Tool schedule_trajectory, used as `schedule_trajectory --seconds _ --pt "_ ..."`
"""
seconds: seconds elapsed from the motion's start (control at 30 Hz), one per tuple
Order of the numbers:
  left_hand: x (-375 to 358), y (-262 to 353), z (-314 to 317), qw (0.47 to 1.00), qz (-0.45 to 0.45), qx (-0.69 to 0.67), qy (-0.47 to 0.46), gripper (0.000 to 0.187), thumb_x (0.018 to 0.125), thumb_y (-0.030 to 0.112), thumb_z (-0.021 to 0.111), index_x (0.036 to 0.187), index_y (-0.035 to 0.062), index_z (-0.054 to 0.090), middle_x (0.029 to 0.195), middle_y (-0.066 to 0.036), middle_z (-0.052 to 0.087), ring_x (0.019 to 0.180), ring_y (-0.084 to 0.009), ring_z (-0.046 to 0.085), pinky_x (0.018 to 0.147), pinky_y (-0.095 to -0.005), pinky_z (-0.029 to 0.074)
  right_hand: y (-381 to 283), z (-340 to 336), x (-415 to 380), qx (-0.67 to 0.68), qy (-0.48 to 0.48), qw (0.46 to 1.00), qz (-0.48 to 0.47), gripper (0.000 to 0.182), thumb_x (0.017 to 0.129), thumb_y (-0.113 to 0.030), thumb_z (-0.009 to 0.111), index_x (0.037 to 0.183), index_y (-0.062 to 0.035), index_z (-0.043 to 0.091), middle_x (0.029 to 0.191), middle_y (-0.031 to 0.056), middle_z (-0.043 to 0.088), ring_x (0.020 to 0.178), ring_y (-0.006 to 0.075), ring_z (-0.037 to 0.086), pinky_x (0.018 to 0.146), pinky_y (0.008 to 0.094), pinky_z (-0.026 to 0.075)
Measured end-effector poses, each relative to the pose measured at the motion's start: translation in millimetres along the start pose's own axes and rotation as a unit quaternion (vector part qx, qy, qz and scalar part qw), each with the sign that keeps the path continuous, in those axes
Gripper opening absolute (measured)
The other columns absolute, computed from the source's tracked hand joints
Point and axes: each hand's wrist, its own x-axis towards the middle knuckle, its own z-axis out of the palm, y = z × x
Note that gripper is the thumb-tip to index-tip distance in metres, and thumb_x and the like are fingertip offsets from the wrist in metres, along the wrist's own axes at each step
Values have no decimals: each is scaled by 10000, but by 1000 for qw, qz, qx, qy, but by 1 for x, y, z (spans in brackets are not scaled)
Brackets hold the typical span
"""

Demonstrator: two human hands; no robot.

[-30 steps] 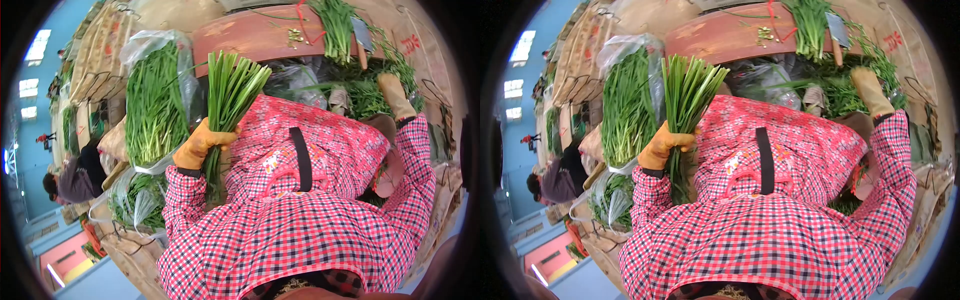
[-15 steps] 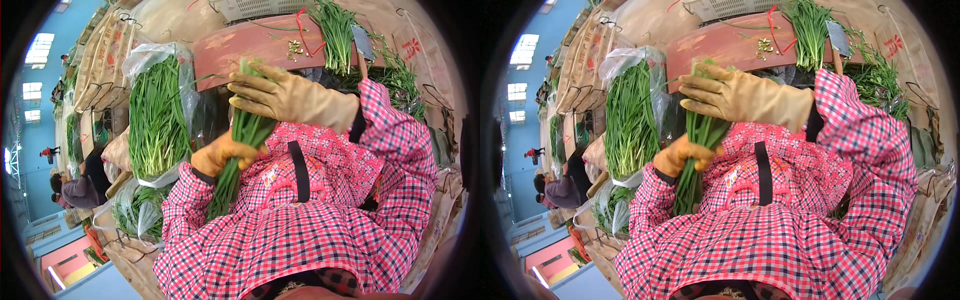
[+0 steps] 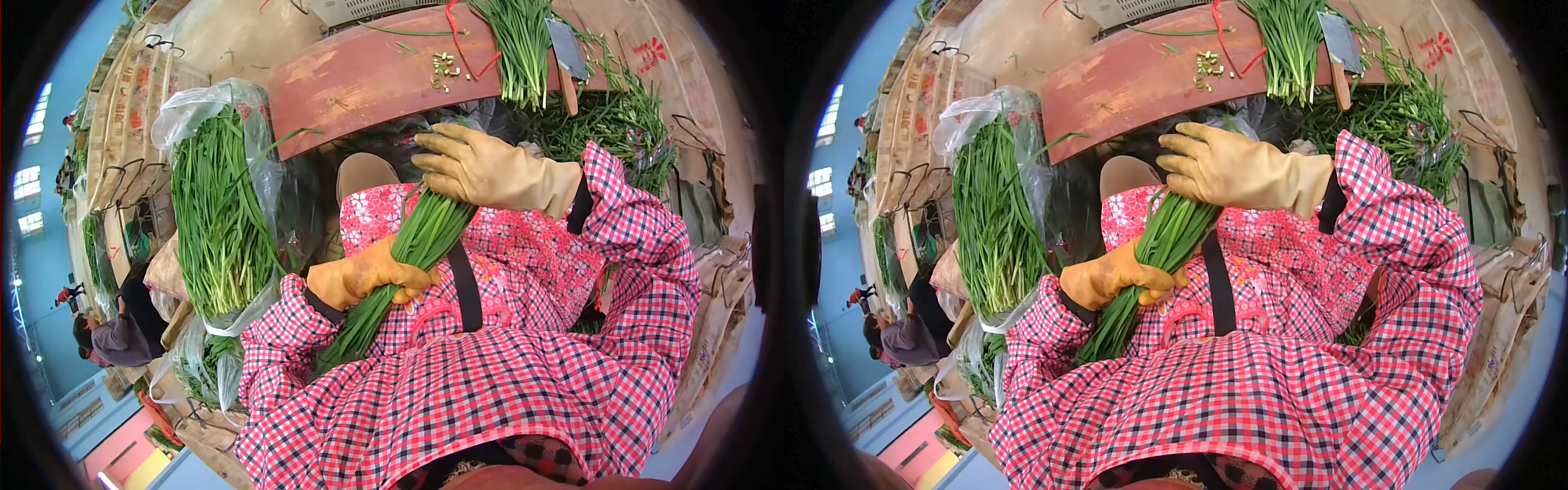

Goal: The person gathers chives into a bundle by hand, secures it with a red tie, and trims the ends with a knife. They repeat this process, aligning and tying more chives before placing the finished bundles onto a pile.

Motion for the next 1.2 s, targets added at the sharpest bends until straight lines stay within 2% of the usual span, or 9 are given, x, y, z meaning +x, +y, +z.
schedule_trajectory --seconds 0.07,0.17,0.43,0.57,0.9,1.0,1.1,1.17,1.2 --pt "13 -15 -19 990 90 99 -47 284 800 59 676 1053 -46 601 672 -67 555 519 -118 501 493 -265 430 -1 11 -6 38 19 999 7 437 850 -178 559 1272 -62 576 1091 76 666 1083 230 626 1002 408 457" --pt "6 0 -3 997 -48 41 44 273 798 47 680 1037 -64 611 692 -67 570 533 -125 530 487 -257 432 -9 21 -19 136 -87 987 28 514 850 -162 567 1348 -40 531 973 61 651 905 226 648 800 350 477" --pt "-8 -13 -4 997 -39 35 65 240 795 69 725 984 -55 644 667 -72 581 544 -141 544 501 -266 433 -30 55 -8 150 76 985 33 504 779 -102 631 1269 -23 540 995 86 667 991 264 649 926 383 477" --pt "-8 -16 2 995 -73 37 62 224 815 84 730 983 -37 646 687 -74 604 569 -153 573 509 -276 441 -42 52 -20 252 -67 964 54 480 763 -76 634 1233 -17 553 848 140 665 794 324 688 670 419 531" --pt "5 69 9 976 7 203 74 408 797 98 744 1177 20 620 938 -92 679 751 -193 664 690 -310 538 16 -39 -44 143 -123 962 197 198 836 -111 578 1026 -64 607 800 141 683 750 329 698 636 450 546" --pt "-5 150 -17 852 123 476 181 574 705 162 801 1246 46 652 1045 -66 718 944 -186 653 867 -320 508 75 -58 -73 248 -154 801 523 379 782 1 622 1150 -86 637 900 129 695 793 293 706 697 408 561" --pt "-5 245 -89 692 133 591 392 560 785 196 746 1317 84 609 1010 -126 722 889 -207 674 809 -342 518 132 -151 -63 87 -196 815 538 438 701 -76 759 1125 -26 664 925 153 705 794 255 695 705 388 553" --pt "-7 280 -117 100 228 777 578 583 752 244 800 1279 84 607 1012 -138 723 883 -292 693 770 -407 547 159 -170 -66 83 -190 774 598 397 714 -175 812 1031 30 689 833 156 699 728 221 677 653 371 542" --pt "-1 286 -108 43 316 733 601 557 757 251 794 1258 81 620 1042 -131 720 930 -300 686 802 -408 547 170 -171 -68 87 -179 749 631 373 725 -204 822 974 47 702 783 152 694 687 207 667 623 363 535"
